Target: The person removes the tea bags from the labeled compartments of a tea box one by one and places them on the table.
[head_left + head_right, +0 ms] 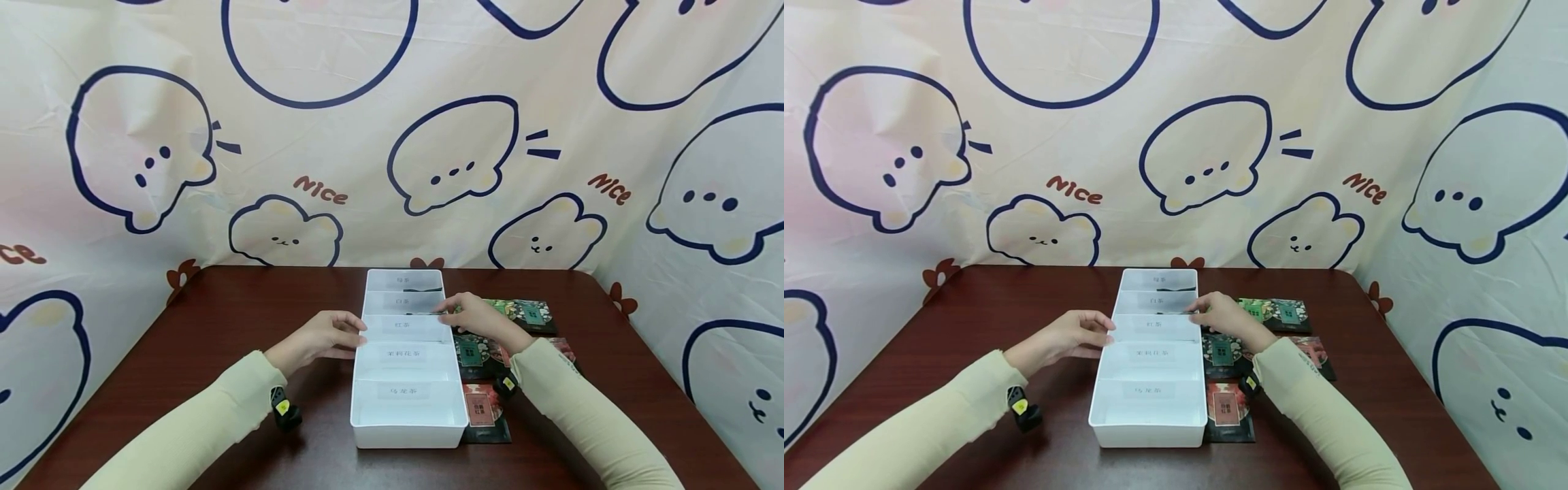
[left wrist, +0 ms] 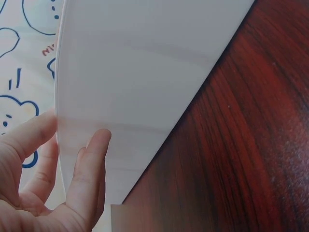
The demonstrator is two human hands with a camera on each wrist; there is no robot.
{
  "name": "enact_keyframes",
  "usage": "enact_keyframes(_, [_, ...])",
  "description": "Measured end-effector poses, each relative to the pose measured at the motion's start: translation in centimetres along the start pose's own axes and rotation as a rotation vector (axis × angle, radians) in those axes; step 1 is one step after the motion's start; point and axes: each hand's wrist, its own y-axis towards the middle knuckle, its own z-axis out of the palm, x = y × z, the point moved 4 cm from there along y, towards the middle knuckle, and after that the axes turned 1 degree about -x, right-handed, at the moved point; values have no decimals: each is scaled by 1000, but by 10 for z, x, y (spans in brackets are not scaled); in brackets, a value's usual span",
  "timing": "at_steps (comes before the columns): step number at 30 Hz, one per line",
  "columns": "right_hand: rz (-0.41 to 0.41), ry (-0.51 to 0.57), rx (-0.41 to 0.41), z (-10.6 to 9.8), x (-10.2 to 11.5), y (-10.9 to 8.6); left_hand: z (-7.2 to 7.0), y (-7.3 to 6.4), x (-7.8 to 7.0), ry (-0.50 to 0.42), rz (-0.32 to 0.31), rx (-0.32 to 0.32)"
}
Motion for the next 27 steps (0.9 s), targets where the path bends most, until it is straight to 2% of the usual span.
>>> enact_keyframes(9, [4, -8, -29, 0, 1, -1, 0, 1, 1, -9, -13, -3])
enact_keyframes(15, [13, -34, -135, 0, 3, -1, 0, 1, 2, -5, -11, -5])
enact_keyframes(20, [-18, -47, -212, -3, 5, -2, 0, 2, 3, -10, -22, -16])
enact_keyframes(23, [-44, -5, -235, -7, 10, -5, 0, 2, 2, -7, -24, -15])
enact_keyframes(27, [-118, 92, -233, -16, 18, -10, -1, 1, 1, -1, -19, -5])
